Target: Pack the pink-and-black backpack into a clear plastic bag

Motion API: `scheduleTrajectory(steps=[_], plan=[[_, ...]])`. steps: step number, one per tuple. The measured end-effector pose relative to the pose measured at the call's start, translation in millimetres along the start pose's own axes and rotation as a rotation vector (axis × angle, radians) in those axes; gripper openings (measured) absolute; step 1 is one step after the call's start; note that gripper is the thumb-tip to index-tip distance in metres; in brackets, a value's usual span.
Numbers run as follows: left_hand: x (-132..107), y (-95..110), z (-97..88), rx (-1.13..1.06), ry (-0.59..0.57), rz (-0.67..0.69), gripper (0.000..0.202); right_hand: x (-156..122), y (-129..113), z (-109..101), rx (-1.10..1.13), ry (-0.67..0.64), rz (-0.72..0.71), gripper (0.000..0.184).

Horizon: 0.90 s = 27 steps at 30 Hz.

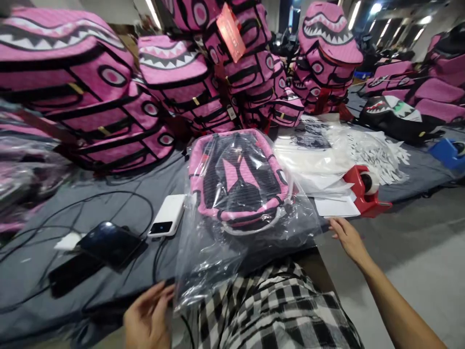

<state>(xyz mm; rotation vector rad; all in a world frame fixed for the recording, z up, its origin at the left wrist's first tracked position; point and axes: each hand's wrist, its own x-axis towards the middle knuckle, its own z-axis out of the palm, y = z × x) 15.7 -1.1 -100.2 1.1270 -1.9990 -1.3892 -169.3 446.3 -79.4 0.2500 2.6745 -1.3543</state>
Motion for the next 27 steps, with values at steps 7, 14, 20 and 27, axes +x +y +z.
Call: scheduleTrajectory(steps=[7, 14, 20, 27], plan=[[28.2, 60.2, 48.3, -0.068, -0.339, -0.235, 0.087, 15.1, -47.3, 29.4, -0.460, 0.044, 0.108, 0.071], [38.4, 50.2, 37.4, -0.052, -0.223, -0.127, 0.068, 47.2, -11.8, 19.1, -0.063, -0.023, 0.074, 0.062], [34.7, 56.9, 31.7, -0.283, -0.401, -0.346, 0.086, 45.9, -6.1, 2.1, 0.288, -0.120, 0.262, 0.075], [36.8, 34.6, 20.7, -0.263, -0.325, -0.376, 0.085, 25.8, 10.0, 1.9, 0.177, -0.205, 0.100, 0.078]])
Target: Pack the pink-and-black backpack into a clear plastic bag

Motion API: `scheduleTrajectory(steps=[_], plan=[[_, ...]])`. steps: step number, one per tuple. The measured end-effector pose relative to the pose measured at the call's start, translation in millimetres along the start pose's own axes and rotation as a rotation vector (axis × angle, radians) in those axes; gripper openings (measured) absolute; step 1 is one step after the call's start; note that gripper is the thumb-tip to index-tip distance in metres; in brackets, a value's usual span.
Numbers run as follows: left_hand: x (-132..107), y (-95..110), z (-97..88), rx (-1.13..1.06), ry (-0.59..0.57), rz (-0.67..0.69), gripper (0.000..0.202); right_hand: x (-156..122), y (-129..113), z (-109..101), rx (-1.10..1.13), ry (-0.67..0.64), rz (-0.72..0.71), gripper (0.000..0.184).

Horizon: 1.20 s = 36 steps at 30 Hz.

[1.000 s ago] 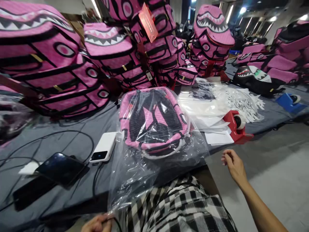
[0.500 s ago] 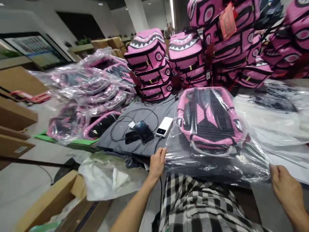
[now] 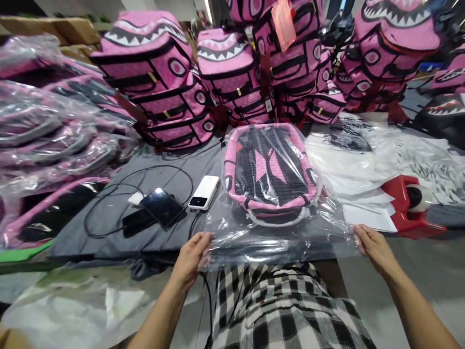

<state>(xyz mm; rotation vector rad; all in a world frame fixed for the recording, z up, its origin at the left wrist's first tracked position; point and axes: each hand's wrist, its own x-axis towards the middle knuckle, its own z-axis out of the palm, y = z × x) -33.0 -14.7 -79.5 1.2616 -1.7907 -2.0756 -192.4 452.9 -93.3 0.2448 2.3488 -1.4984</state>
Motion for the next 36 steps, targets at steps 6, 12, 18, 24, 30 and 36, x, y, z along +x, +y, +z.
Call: scheduleTrajectory(steps=[6, 12, 18, 24, 30, 36], plan=[[14.7, -18.0, -50.9, 1.104, 0.207, 1.549, 0.037, 2.1, 34.7, -25.9, -0.821, 0.373, -1.149, 0.037], [11.3, -1.2, -48.4, 1.075, -0.246, 1.584, 0.027, 10.7, 11.8, -24.3, -0.357, -0.015, -1.082, 0.020], [4.6, 6.4, -14.8, 0.463, -0.137, 1.126, 0.027, 21.1, -9.9, 16.8, 0.368, 0.240, -0.681, 0.047], [34.6, 25.2, 17.4, 0.426, 0.137, 0.607, 0.064, 47.9, -27.9, 57.4, 0.259, 0.567, -0.364, 0.079], [26.1, 46.6, 61.9, 0.740, 0.308, 1.049, 0.050, 47.5, -33.6, 58.8, 0.260, 0.439, -0.358, 0.078], [-15.1, 54.7, 135.3, 1.139, 0.008, 1.561, 0.046, 40.5, -38.3, 55.8, 0.249, 0.526, -0.447, 0.072]])
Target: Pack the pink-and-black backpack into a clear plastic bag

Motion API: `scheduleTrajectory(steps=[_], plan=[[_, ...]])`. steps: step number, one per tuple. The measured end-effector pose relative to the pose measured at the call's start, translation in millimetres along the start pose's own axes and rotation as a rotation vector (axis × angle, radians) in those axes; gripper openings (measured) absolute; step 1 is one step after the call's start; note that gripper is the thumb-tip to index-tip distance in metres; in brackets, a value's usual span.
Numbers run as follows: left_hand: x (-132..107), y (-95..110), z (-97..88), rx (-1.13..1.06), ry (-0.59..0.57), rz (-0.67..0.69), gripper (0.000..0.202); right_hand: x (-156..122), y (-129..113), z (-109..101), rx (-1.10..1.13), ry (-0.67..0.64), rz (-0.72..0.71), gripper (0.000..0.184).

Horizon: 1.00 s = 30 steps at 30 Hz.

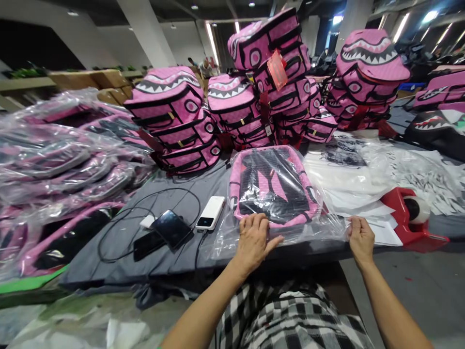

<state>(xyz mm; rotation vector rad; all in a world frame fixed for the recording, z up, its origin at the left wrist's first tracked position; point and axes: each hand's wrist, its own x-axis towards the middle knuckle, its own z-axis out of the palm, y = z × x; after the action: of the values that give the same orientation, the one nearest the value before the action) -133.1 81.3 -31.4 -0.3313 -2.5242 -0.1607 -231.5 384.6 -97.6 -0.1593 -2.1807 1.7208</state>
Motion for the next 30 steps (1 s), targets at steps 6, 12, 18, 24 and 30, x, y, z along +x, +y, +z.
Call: scheduleTrajectory(steps=[6, 12, 18, 24, 30], plan=[[-1.2, 2.7, -9.2, 0.128, -0.073, -0.059, 0.048, -3.1, -2.6, 0.6, 0.052, 0.064, 0.073, 0.080], [-16.0, -2.6, -11.5, -0.096, -0.114, -0.071, 0.028, -4.1, 5.0, 3.9, 0.087, 0.066, 0.119, 0.081], [9.1, -23.3, -14.7, -0.239, -0.123, -0.081, 0.017, 4.0, 14.1, 0.2, 0.026, 0.020, 0.103, 0.081], [45.0, -45.7, -2.3, -0.558, -0.613, -0.370, 0.032, 21.0, 15.2, 2.8, -0.095, -0.070, 0.116, 0.077], [41.1, -46.8, 5.5, -0.625, -0.627, -0.416, 0.044, 24.1, -6.0, -36.3, -0.235, -0.088, 0.052, 0.068]])
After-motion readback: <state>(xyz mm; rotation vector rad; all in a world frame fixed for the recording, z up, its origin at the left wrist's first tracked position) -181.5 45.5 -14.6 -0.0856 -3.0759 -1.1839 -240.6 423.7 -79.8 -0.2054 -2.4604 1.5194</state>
